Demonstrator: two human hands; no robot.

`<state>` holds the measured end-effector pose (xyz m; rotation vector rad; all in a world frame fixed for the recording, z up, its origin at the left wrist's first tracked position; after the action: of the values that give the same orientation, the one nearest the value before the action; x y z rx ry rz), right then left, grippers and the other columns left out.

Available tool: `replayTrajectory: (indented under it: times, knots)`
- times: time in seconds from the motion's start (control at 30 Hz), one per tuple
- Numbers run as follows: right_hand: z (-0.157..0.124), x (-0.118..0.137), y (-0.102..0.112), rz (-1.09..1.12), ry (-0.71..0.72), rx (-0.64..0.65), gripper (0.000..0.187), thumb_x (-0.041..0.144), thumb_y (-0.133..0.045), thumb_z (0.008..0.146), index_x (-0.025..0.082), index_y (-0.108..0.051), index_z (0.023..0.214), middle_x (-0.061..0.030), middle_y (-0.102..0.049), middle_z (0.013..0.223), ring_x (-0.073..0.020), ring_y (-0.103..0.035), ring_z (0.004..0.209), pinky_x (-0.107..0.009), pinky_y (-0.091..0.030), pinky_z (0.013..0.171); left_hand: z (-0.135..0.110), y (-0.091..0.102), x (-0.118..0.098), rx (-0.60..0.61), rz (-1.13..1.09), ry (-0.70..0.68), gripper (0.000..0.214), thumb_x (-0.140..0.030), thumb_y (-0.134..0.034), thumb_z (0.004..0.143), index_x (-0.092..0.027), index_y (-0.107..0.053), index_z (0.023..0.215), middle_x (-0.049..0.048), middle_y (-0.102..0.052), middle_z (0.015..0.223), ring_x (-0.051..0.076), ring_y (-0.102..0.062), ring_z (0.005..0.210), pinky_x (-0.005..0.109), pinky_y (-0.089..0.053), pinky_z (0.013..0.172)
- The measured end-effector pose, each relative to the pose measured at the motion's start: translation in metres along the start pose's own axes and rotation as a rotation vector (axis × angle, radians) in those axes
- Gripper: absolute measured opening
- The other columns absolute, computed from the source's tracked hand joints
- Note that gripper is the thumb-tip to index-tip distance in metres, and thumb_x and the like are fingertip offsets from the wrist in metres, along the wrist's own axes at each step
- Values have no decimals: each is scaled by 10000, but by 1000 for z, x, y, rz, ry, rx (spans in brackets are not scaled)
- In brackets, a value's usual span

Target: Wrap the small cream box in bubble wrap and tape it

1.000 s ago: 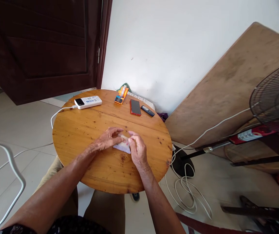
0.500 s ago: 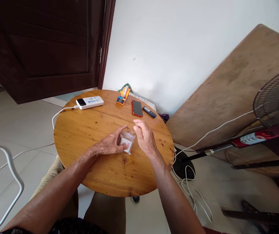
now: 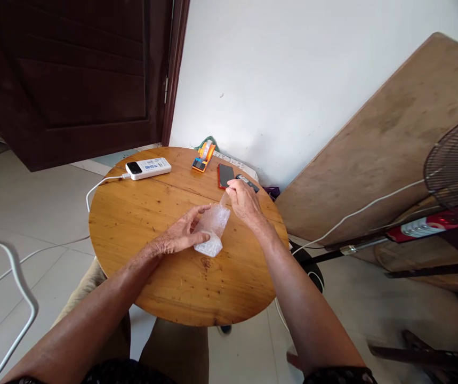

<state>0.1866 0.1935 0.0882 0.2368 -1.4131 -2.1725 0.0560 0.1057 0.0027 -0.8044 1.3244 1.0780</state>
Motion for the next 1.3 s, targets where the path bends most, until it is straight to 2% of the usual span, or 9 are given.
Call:
replayTrajectory:
  times: [0.13,0.3,0.5,0.63,0.77,0.9,0.97,1.1,1.3]
  knots:
    - [1,-9,-4,20,-23,-61,208,266,-385,950,198,-578,985,-110,-678,979,-253,-604,940,-351,-436,842,5,3,16,-11,-103,78,482,-345,-627,728,-222,-530,1183,17,-613,938,196,-573,853,318,-463,753]
    - [7,-17,-8,60,-38,-135,229,283,-375,947,197,-582,997,-111,-689,983,-254,-612,952,-359,-441,865,8,10,17,-63,-103,64,265,-355,-593,718,-201,-639,929,3,-640,888,194,-573,844,313,-447,782]
    - [11,-23,-12,66,-144,-124,240,283,-374,931,199,-599,924,-111,-706,946,-259,-624,905,-362,-446,827,10,13,24,-133,-233,123,340,-302,-612,644,-165,-683,947,31,-691,875,215,-613,854,338,-469,829]
    - [-11,-10,8,78,-195,-188,278,315,-365,947,201,-618,956,-112,-715,997,-250,-632,949,-347,-432,835,12,10,31,-134,-279,143,469,-231,-597,591,-156,-684,1046,41,-719,933,224,-633,895,344,-485,854]
    - [-41,17,-7,124,-260,57,298,481,-502,895,232,-626,790,-23,-690,709,-197,-630,693,-286,-401,631,12,7,25,-107,-271,125,559,-191,-581,577,-151,-674,1127,54,-731,1002,236,-644,948,349,-495,869]
    - [-60,32,-31,55,-303,224,170,401,-643,774,234,-624,752,-36,-685,705,-205,-608,657,-286,-358,585,8,10,24,-143,-274,164,597,-179,-565,573,-123,-672,1157,64,-740,966,217,-658,869,325,-515,787]
    - [-64,22,-34,122,-357,165,105,306,-590,777,233,-604,702,-29,-655,664,-197,-583,645,-284,-342,584,6,18,29,-242,-246,194,556,-191,-580,579,-109,-694,1118,51,-738,861,175,-638,720,291,-507,687]
    - [-81,-16,-34,333,-491,32,264,333,-445,821,227,-486,582,11,-538,570,-165,-514,584,-261,-331,548,6,33,38,-426,-185,214,419,-232,-562,618,-93,-725,978,-23,-621,573,98,-478,470,238,-418,519]
    - [-101,-38,-40,316,-571,8,357,397,-385,855,237,-361,537,30,-443,524,-150,-448,544,-261,-293,525,7,44,49,-525,-125,209,346,-259,-546,609,-130,-720,879,-38,-598,590,85,-436,470,225,-376,495]
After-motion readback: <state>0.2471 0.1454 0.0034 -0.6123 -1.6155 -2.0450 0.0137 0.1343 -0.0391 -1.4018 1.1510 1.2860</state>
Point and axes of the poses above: each hand's wrist, its own z-axis towards the middle knuckle, its own y-axis out of the back of the hand, x = y × z, the point moved 9 cm from there along z, towards the middle knuckle
